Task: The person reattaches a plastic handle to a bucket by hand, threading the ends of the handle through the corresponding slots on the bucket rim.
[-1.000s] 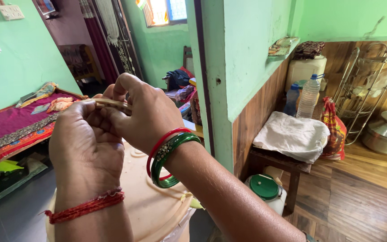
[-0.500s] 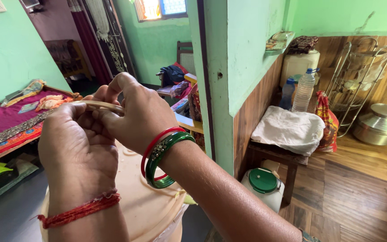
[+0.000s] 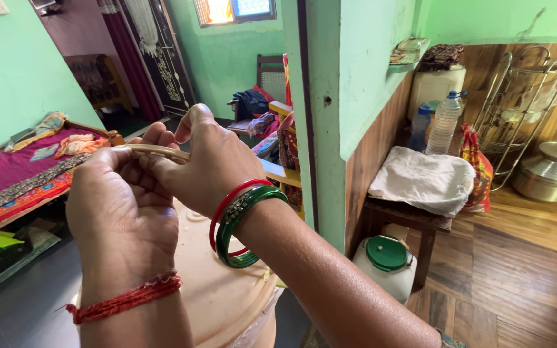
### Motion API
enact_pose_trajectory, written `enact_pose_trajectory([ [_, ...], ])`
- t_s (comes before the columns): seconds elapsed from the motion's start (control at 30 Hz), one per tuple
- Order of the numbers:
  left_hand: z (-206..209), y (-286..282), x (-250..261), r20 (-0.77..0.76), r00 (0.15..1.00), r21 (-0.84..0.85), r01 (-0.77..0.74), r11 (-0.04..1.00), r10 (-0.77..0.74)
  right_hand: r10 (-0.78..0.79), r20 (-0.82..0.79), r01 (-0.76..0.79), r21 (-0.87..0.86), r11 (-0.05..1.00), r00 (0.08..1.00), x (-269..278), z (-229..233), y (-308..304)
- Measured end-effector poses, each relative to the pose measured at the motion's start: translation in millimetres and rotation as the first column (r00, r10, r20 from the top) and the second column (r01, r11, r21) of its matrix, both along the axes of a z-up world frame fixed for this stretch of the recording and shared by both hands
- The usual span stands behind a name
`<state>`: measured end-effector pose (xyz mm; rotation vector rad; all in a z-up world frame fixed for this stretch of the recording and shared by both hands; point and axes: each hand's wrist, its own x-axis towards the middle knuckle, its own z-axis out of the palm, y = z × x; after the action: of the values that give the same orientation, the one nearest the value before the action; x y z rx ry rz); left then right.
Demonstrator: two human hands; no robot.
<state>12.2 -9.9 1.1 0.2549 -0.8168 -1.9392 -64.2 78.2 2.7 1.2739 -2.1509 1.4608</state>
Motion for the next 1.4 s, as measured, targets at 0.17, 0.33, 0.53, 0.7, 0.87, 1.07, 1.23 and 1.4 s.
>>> enact_pose_trajectory([
  [0.17, -1, -6, 5, -0.022, 1.0, 0.003, 0.017, 1.0, -0.017, 0.001, 0.054, -0.002, 0.029, 1.0, 0.999, 9, 3, -4],
  [0.33, -3, -15, 11, -0.004, 1.0, 0.003, 0.005, 1.0, -0.005, 0.039, 0.085, -0.041, 0.022, 0.999, 0.996, 20, 3, -10],
  [0.53, 0, -18, 20, -0.027, 0.999, 0.036, -0.019, 0.999, 0.02, 0.042, 0.101, -0.044, 0.012, 0.999, 0.994, 30, 5, -16],
  [0.7, 0, -19, 28, -0.036, 0.999, 0.032, -0.025, 0.999, 0.026, 0.108, 0.049, -0.106, -0.052, 0.993, 0.993, 35, 3, -21],
  [0.87, 1, -21, 37, -0.058, 0.997, 0.081, -0.049, 0.996, 0.054, 0.114, 0.053, -0.113, -0.018, 0.993, 0.992, 44, 7, -23],
  [1.07, 1, -23, 43, -0.06, 0.996, 0.015, -0.064, 0.998, 0.065, 0.081, 0.001, -0.081, 0.016, 0.997, 0.997, 47, 8, -28],
  [1.23, 4, -19, 45, -0.051, 0.991, 0.047, -0.123, 0.991, 0.126, 0.083, 0.012, -0.083, 0.013, 0.996, 0.997, 49, 8, -30],
  [1.4, 4, -28, 46, -0.066, 0.992, 0.023, -0.103, 0.994, 0.104, 0.087, 0.027, -0.087, 0.019, 0.996, 0.996, 49, 11, -35],
])
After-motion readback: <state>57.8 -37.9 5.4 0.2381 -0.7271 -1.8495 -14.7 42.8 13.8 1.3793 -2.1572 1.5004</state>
